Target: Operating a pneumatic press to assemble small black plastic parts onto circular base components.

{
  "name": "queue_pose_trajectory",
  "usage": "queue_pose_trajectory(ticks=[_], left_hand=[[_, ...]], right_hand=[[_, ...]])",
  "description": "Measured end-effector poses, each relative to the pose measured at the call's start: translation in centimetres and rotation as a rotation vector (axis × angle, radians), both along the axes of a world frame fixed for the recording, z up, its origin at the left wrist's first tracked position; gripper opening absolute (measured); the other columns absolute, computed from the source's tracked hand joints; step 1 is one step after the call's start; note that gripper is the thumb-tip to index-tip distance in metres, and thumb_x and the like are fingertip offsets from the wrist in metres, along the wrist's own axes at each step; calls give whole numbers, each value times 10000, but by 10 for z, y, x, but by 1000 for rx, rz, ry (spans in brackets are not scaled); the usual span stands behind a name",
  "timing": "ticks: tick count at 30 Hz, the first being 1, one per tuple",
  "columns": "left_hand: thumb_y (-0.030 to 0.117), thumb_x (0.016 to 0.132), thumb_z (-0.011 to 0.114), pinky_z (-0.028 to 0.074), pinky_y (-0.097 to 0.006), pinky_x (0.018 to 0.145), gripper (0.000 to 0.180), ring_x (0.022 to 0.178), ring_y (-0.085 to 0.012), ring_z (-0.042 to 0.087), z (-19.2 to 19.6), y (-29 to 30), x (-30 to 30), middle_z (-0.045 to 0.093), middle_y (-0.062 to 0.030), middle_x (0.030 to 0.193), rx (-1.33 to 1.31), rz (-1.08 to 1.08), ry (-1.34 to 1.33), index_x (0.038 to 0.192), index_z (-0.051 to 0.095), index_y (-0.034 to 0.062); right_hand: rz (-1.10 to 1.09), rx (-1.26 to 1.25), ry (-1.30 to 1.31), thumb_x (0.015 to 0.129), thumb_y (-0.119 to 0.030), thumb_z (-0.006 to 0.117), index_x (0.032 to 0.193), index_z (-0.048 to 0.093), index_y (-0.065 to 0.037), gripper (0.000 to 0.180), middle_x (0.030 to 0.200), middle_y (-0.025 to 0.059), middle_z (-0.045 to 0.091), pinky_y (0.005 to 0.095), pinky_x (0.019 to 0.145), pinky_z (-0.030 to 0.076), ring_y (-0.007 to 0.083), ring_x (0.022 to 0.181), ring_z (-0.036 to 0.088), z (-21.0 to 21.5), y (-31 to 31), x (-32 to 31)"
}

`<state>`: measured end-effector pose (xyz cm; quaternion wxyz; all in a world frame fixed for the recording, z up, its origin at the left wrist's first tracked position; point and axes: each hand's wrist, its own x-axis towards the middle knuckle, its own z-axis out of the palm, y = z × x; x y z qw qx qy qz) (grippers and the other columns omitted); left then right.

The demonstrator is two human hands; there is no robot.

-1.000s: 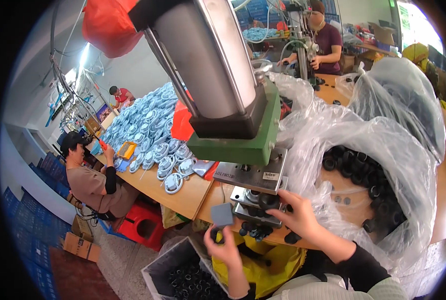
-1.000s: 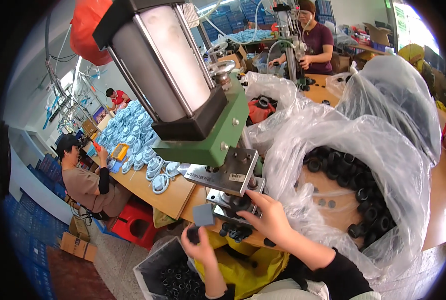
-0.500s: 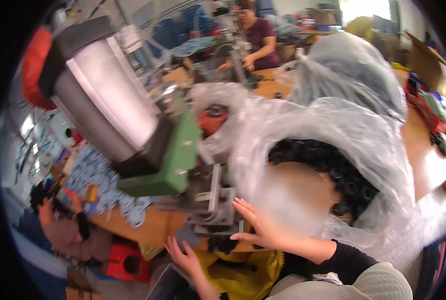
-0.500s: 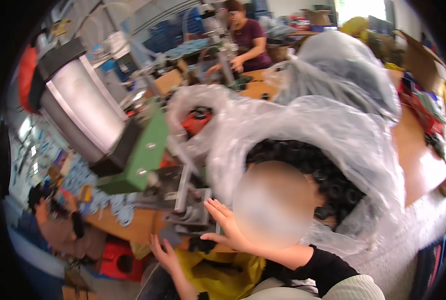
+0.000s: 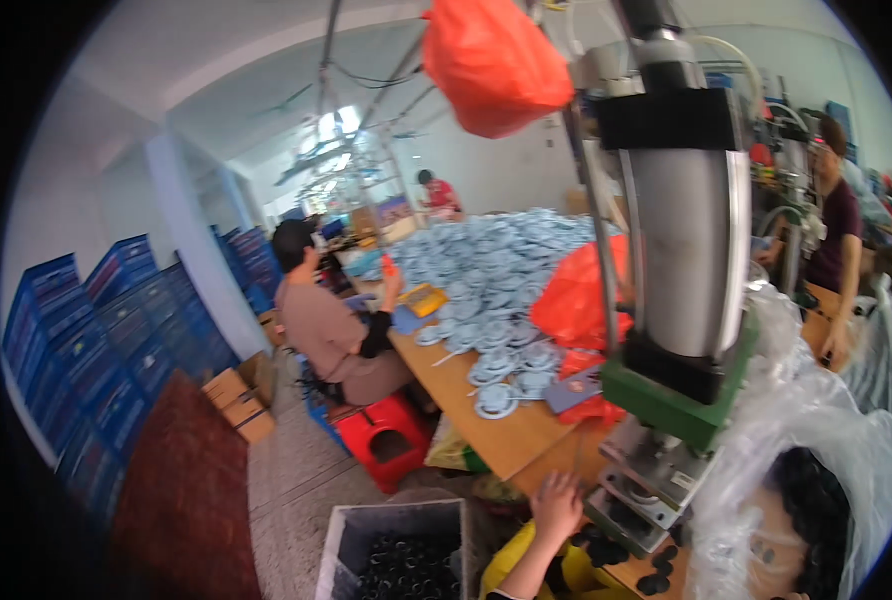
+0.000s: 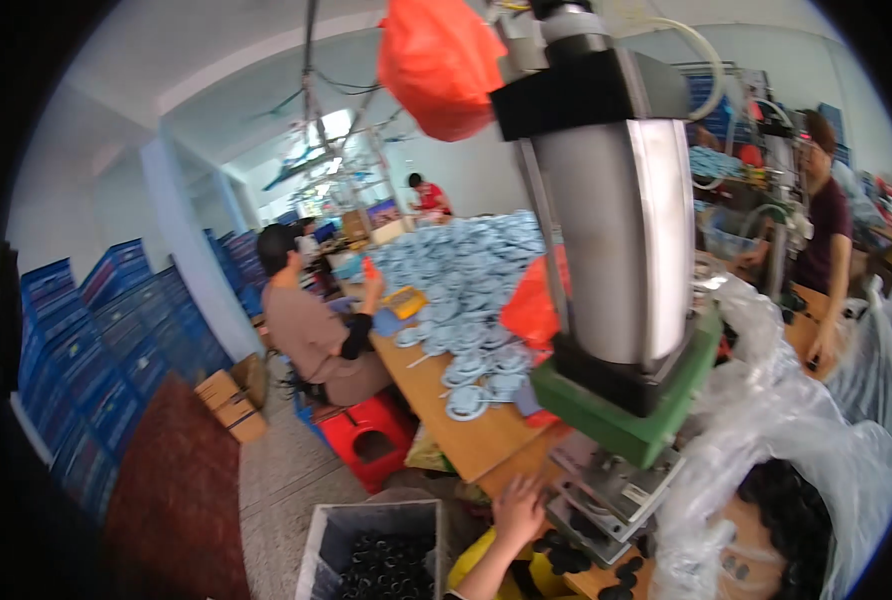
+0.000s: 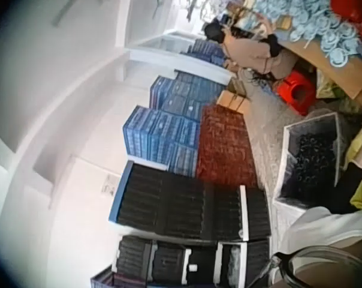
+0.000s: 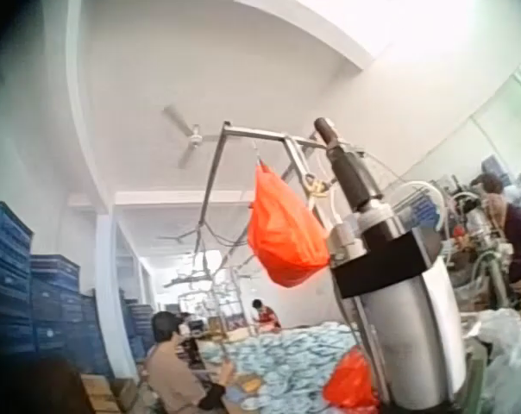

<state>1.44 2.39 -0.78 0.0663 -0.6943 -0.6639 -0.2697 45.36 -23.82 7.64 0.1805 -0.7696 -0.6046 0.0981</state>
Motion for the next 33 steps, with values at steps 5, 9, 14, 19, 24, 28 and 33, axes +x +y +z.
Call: queue_pose_trajectory(ticks=[5,9,14,19,24,28,33], left_hand=[[292,877,562,365,-526,939,364,1263,-250,452,7,-4,9,547,14,1294,46,-67,-87,1218,585,166],[239,849,598,394,-521,910,381,1223,-286,483,17,-5,6,562,-52,1270,111,-27,-44,1207,578,113],[145,764,682,436,-393,855,466,997,-329,561,134,-41,77,596,-163,1054,391,-591,-556,1169,517,-15],[84,712,733,472,-380,792,460,885,-364,595,143,-20,112,605,-164,1006,128,-551,-1005,1129,555,9],[92,725,736,472,-421,764,381,892,-361,605,128,-11,118,633,-164,922,283,-520,-813,1070,587,31],[124,748,754,480,-385,762,361,872,-332,614,115,-33,106,634,-147,940,425,-331,-741,1052,587,24],[93,704,797,488,-293,697,393,748,-164,614,48,-86,26,606,-79,931,460,33,-912,1041,607,28]], right_hand=[[-353,90,492,821,106,574,1031,600,17,229,1083,141,634,240,687,517,199,917,610,-31,1,20],[-157,435,881,795,44,700,1144,548,1,383,1179,139,551,361,936,478,267,1117,555,-2,29,-21],[-135,581,779,732,114,729,949,580,30,276,1088,113,591,273,789,509,166,900,601,2,37,-40],[-66,563,888,745,116,710,1010,602,50,293,1146,163,610,337,909,495,248,1042,583,20,51,-70],[-116,457,1671,778,84,684,1125,567,59,367,1209,166,564,359,937,460,236,1105,554,-12,76,-80],[270,471,926,792,32,688,1302,464,27,557,1254,168,548,368,1000,406,264,1191,497,37,103,-155],[312,675,685,649,-13,766,1171,547,25,567,1003,173,616,334,785,483,286,889,617,46,161,-217]])
